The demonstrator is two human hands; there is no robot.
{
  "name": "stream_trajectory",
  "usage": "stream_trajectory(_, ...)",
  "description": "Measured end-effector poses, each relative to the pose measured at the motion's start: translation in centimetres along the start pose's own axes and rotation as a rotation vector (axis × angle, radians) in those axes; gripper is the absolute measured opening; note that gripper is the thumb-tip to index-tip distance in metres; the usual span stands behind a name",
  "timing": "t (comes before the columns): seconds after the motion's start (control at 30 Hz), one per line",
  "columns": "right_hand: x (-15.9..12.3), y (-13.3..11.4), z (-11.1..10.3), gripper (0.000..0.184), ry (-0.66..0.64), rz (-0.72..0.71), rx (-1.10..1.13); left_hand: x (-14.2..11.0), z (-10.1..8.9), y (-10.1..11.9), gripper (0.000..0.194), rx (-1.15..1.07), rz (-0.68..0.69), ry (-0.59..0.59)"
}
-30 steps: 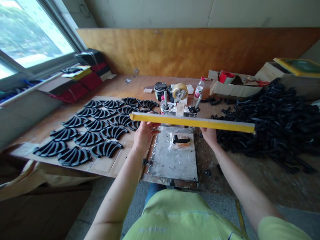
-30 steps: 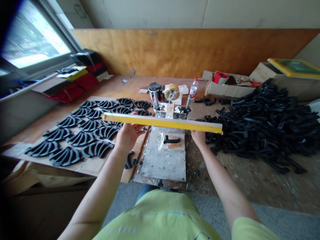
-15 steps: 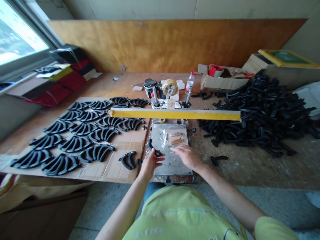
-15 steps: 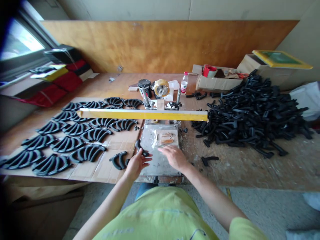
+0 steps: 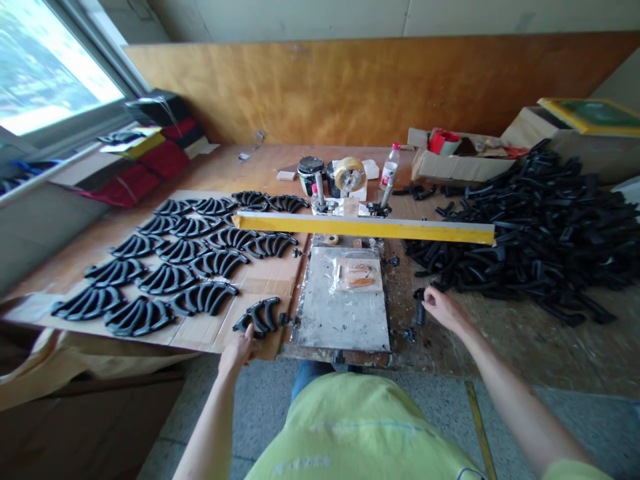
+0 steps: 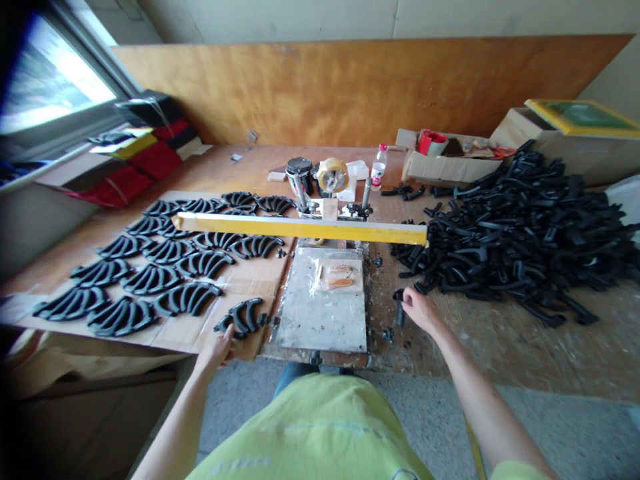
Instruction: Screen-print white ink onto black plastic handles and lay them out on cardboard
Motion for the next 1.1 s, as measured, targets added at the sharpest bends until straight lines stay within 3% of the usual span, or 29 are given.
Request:
stream_trajectory(0.1,2.1,-7.2,-1.3,0.007,0.146,-0.232,0.262,0.9,-1.8,2.0,0.043,0.158,-0.06,-0.069)
stream_trajectory(0.2,3.3,-13.2,-1.9,0.013,0.279,-0.422,0.276,1.4,-3.5,6.5,0.042,0.155,0.116,0.034)
stream_trajectory(0.3,4.0,-16.2,-0.9,0.022,0.297,-0.499,0.157,1.0,-3.5,10.9,0.043,0.076,0.256,0.089)
stream_trajectory(0.43,4.0,-15.9,1.0,0.017,0.223,-0.462,0.139,-0.2,-1.5,13.7,0.044,-0.007,0.36,0.042)
stream_trajectory(0.53,2.5,-14.9,1.6,0.016,0.189,-0.482,0.162,-0.7,-0.1,13.5,0.043,-0.058,0.383,0.008)
stream_trajectory(0.73,-2.1,-14.0,2.5,0.038,0.072,-0.659,0.001,-1.0,1.5,12.6,0.043,-0.152,0.375,-0.039)
stream_trajectory(0.87,-3.8,-13.7,3.5,0.023,0.001,-0.718,-0.045,-1.2,2.0,13.0,0.046,-0.194,0.41,-0.087)
stream_trajectory(0.97,-3.1,-14.8,2.9,0.023,0.061,-0.695,0.053,-1.3,2.1,14.1,0.048,-0.249,0.443,-0.102)
stream_trajectory(1.1,0.2,-17.3,1.7,0.024,0.201,-0.651,0.155,-1.5,1.2,17.4,0.047,-0.351,0.506,-0.07)
Point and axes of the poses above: each hand's wrist, its own x-axis towards the middle knuckle, its own z-axis out of the palm, y = z × x, the point moved 5 cm from there along x, towards the middle knuckle, and after that the axes turned 10 degrees about z, right-handed, at the moved point
